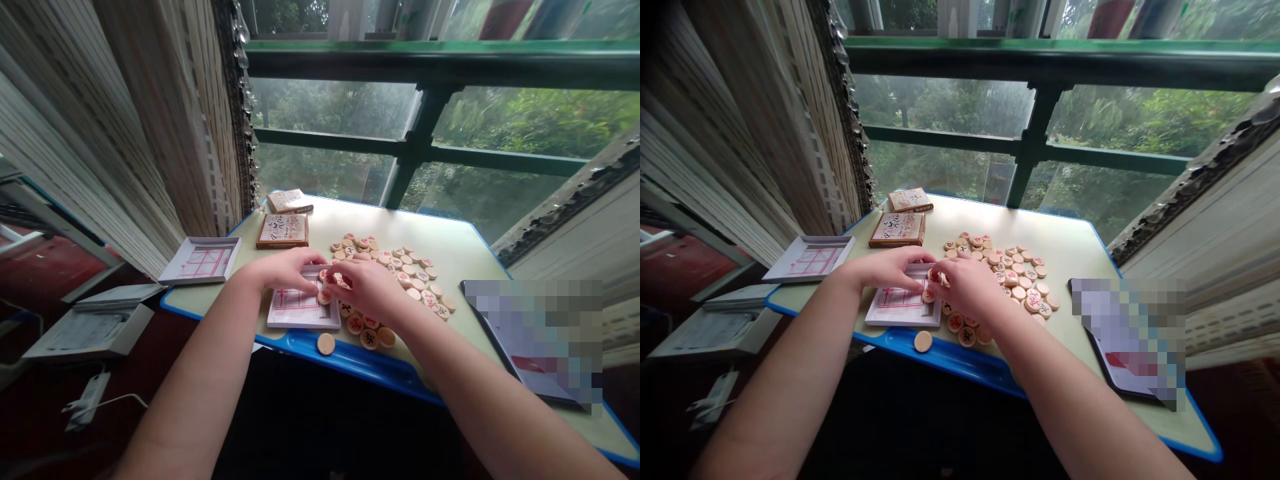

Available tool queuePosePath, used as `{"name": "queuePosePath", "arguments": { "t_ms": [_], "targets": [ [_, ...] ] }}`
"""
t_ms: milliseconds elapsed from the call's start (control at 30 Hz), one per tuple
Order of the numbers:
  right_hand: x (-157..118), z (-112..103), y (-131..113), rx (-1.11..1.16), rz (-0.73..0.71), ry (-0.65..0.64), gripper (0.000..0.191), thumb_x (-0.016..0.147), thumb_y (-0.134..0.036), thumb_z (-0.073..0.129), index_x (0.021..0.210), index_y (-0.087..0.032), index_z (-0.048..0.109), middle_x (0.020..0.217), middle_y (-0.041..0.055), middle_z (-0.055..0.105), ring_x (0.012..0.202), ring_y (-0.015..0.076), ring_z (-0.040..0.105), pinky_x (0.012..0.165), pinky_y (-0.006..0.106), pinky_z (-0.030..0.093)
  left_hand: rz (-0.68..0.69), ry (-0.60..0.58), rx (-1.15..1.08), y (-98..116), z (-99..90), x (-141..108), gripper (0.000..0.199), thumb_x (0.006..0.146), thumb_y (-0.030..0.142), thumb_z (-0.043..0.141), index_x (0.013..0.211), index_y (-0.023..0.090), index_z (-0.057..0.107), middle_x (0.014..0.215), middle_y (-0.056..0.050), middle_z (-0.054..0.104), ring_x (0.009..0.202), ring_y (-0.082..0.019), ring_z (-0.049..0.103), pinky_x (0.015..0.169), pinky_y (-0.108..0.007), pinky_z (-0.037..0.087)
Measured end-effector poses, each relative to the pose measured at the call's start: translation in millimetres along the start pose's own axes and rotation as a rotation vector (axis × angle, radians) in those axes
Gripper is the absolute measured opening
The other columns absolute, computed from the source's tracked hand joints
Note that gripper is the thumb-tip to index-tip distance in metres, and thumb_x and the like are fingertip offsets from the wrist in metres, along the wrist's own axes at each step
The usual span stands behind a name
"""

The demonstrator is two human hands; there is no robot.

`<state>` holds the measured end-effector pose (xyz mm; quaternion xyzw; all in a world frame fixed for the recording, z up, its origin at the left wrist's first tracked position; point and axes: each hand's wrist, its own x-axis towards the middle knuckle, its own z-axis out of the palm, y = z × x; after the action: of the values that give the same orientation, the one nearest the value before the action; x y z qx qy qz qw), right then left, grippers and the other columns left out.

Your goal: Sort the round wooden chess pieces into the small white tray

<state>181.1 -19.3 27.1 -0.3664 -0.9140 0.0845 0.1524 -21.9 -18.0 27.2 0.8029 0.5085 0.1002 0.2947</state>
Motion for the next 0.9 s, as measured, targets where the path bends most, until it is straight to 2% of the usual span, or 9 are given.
{"name": "queuePosePath", "arguments": {
  "t_ms": [100,200,367,600,733,900],
  "targets": [
    [2.0,4.6,2.4,-0.025,-0.046,-0.061,0.018,0.085,-0.03,0.057,0.095,-0.022,0.07,0.084,0.0045,0.068,0.081,0.0169,0.052,0.065,0.025,0.036,-0.004,0.011,0.03,-0.6,1.8,2.1,0.059,0.064,0.042,0.069,0.118,0.021,0.057,0.119,-0.007,0.059,0.109,-0.025,0.055,0.091,-0.031,0.042],
    [2.4,6.0,2.9,-0.029,-0.071,-0.07,0.02,0.087,-0.031,0.054,0.096,-0.024,0.07,0.09,0.0049,0.067,0.085,0.0172,0.053,0.069,0.026,0.037,-0.001,0.018,0.026,0.0,3.2,3.2,0.056,0.065,0.04,0.068,0.116,0.021,0.058,0.116,-0.007,0.061,0.106,-0.026,0.056,0.09,-0.032,0.043],
    [0.7,4.1,-0.3,-0.083,0.073,-0.016,0.021,0.082,-0.037,0.058,0.092,-0.022,0.069,0.089,0.005,0.067,0.085,0.0192,0.055,0.065,0.026,0.037,-0.02,0.029,0.015,-0.3,3.5,2.2,0.051,0.067,0.04,0.065,0.114,0.021,0.059,0.116,-0.006,0.061,0.107,-0.026,0.055,0.092,-0.033,0.042],
    [-0.6,2.9,-4.0,-0.087,0.056,-0.038,0.028,0.088,-0.039,0.047,0.098,-0.027,0.071,0.083,0.0038,0.068,0.077,0.0174,0.055,0.06,0.025,0.036,-0.084,0.013,-0.024,1.1,-1.4,-3.8,0.052,0.067,0.017,0.049,0.117,0.022,0.058,0.118,-0.004,0.062,0.106,-0.023,0.057,0.093,-0.031,0.043],
    [-0.8,2.7,-5.4,-0.124,0.085,-0.051,0.028,0.088,-0.038,0.048,0.089,-0.025,0.073,0.078,0.0051,0.069,0.075,0.0176,0.055,0.06,0.025,0.036,-0.088,0.029,-0.027,5.2,-0.6,-3.7,0.049,0.067,0.017,0.048,0.114,0.022,0.06,0.118,-0.004,0.062,0.106,-0.023,0.056,0.091,-0.031,0.044],
    [-2.6,3.4,-3.9,-0.138,0.095,-0.066,0.031,0.091,-0.04,0.045,0.102,-0.031,0.072,0.084,0.0036,0.071,0.078,0.018,0.057,0.061,0.026,0.037,-0.082,0.049,-0.022,6.1,2.1,-1.9,0.048,0.068,0.024,0.054,0.116,0.021,0.06,0.118,-0.006,0.062,0.107,-0.024,0.055,0.093,-0.032,0.043]
  ]
}}
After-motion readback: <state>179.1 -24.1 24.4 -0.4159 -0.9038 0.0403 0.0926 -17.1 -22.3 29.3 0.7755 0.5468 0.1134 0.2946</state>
